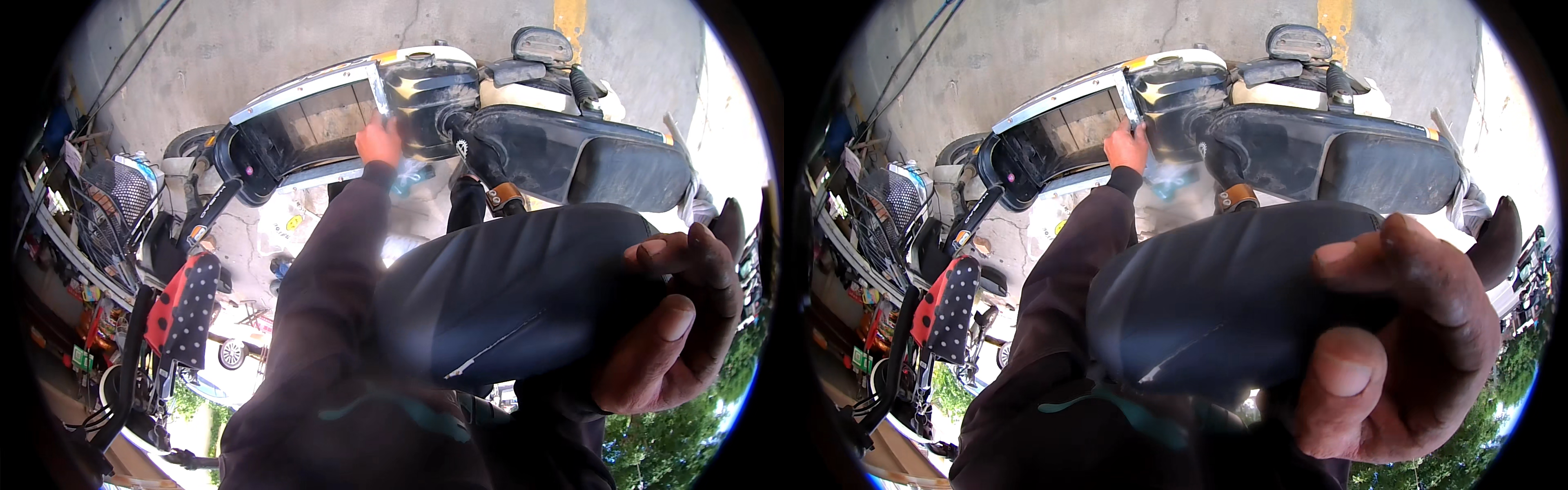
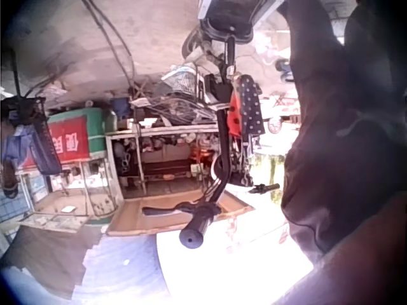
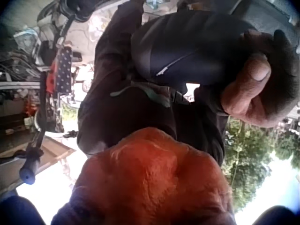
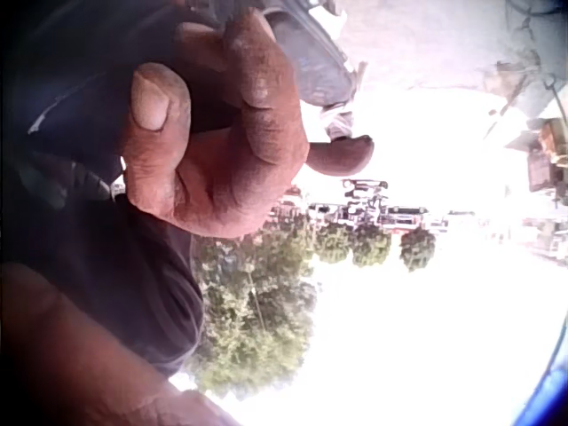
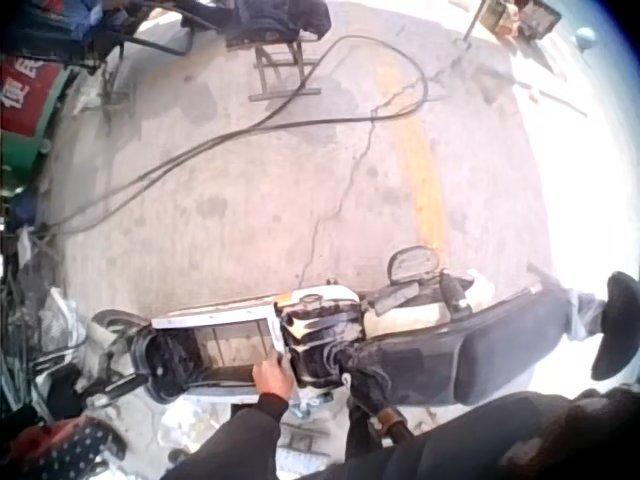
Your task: The person installs a metal frame onto the rear of an electric scooter. They position the frame, then use a cordless drill to secure it with screws. The person also handles a plastic bag containing hardware and a small wooden stool.
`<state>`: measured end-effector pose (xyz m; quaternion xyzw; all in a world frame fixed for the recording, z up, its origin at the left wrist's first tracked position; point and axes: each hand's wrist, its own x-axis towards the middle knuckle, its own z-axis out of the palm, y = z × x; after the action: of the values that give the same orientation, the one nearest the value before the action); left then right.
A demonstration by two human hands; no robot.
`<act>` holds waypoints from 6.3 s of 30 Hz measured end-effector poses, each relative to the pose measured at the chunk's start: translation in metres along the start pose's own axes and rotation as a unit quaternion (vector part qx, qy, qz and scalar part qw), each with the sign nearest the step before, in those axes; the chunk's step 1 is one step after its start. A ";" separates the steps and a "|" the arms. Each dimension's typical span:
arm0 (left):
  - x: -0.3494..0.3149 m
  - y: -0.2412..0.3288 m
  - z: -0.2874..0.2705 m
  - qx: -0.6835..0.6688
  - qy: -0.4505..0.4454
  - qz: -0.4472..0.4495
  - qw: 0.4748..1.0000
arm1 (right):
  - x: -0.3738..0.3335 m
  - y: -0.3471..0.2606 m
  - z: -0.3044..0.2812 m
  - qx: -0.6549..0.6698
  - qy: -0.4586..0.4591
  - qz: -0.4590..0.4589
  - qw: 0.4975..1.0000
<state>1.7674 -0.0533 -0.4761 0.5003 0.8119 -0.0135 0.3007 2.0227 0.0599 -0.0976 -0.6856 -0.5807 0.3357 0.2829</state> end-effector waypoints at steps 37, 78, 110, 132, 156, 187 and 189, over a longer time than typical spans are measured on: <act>-0.210 -0.063 -0.109 -0.021 0.004 -0.049 0.999 | 0.002 0.000 0.025 -0.074 0.061 -0.066 0.993; -0.291 -0.058 0.128 -0.457 0.168 -0.179 0.855 | -0.050 0.029 0.007 -0.360 -0.110 -0.233 0.897; -0.024 -0.229 0.013 0.054 0.127 0.343 0.929 | -0.096 0.202 0.360 -0.129 -0.167 -0.334 0.919; -0.025 -0.230 0.023 0.077 0.232 0.379 0.893 | -0.057 0.186 0.425 -0.173 0.027 -0.488 0.855; -0.032 -0.228 0.004 0.069 0.195 0.354 0.912 | -0.055 0.198 0.365 -0.285 0.036 -0.274 0.918; -0.025 -0.234 0.016 0.009 0.230 0.387 0.893 | -0.013 0.191 0.426 -0.509 -0.032 -0.101 0.854; -0.026 -0.233 0.015 0.020 0.222 0.386 0.895 | -0.011 0.186 0.412 -0.444 -0.032 -0.109 0.889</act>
<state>1.5914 -0.1955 -0.5406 0.7699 0.6005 0.1989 0.0838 1.8093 0.0171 -0.4939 -0.6611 -0.7488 0.0310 -0.0351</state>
